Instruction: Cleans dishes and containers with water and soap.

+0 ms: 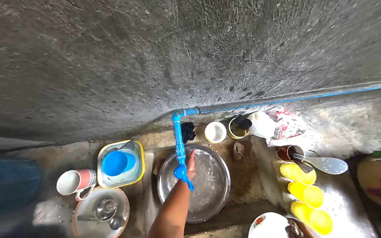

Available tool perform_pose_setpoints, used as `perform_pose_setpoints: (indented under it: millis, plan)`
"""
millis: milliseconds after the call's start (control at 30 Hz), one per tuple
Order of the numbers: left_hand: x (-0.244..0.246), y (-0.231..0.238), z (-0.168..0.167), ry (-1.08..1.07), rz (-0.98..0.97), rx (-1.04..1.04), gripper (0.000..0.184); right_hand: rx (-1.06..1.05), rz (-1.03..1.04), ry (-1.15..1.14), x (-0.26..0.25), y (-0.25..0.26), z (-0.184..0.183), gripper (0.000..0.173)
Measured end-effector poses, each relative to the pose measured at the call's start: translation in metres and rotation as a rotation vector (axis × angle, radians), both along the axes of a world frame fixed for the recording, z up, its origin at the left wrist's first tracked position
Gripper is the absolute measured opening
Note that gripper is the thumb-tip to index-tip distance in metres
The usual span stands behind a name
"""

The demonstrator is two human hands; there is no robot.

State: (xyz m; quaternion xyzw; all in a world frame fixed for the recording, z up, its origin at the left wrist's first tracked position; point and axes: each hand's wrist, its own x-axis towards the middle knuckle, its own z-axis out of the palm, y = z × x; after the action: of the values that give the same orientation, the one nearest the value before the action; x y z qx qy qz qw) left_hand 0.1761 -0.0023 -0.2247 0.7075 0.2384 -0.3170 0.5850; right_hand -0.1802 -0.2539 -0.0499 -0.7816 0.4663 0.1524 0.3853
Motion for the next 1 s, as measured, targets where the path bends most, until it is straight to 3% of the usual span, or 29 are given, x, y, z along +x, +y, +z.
perform_pose_setpoints:
  millis: [67, 200, 333, 433, 500, 567, 667, 733, 833, 933, 1000]
  plan:
    - [-0.004, -0.019, 0.005, -0.096, -0.312, 0.021, 0.042, 0.011, 0.059, -0.047, 0.017, 0.005, 0.002, 0.043]
    - [-0.043, -0.031, 0.008, -0.036, -1.026, 0.381, 0.045, -0.019, 0.167, -0.144, 0.062, 0.017, 0.007, 0.039]
    - [-0.093, -0.004, 0.007, 0.003, -1.29, 0.375, 0.042, -0.015, 0.29, -0.29, 0.123, 0.032, -0.003, 0.039]
    - [-0.109, 0.036, 0.021, -0.125, -1.087, 0.38, 0.039, 0.181, 0.198, -0.325, 0.181, 0.049, -0.006, 0.056]
    - [-0.115, 0.068, 0.044, -0.374, -0.705, 0.524, 0.032, 0.322, 0.104, -0.366, 0.222, 0.06, -0.003, 0.059]
    - [-0.111, 0.1, 0.064, -0.549, -0.353, 0.659, 0.034, 0.328, 0.175, -0.407, 0.261, 0.064, -0.002, 0.055]
    - [-0.097, 0.137, 0.074, -0.388, -0.063, 0.715, 0.054, 0.168, 0.408, -0.417, 0.315, 0.059, -0.003, 0.049]
    - [-0.082, 0.152, 0.065, -0.166, -0.042, 0.62, 0.065, 0.02, 0.465, -0.379, 0.347, 0.061, 0.004, 0.05]
    - [-0.067, 0.158, 0.058, 0.099, -0.177, 0.556, 0.061, -0.124, 0.491, -0.287, 0.372, 0.066, 0.009, 0.064]
    - [-0.068, 0.16, 0.054, 0.119, -0.234, 0.605, 0.059, -0.155, 0.547, -0.308, 0.354, 0.08, 0.001, 0.062]
    - [-0.071, 0.165, 0.053, 0.092, -0.273, 0.608, 0.055, -0.026, 0.565, -0.303, 0.325, 0.091, -0.016, 0.053]
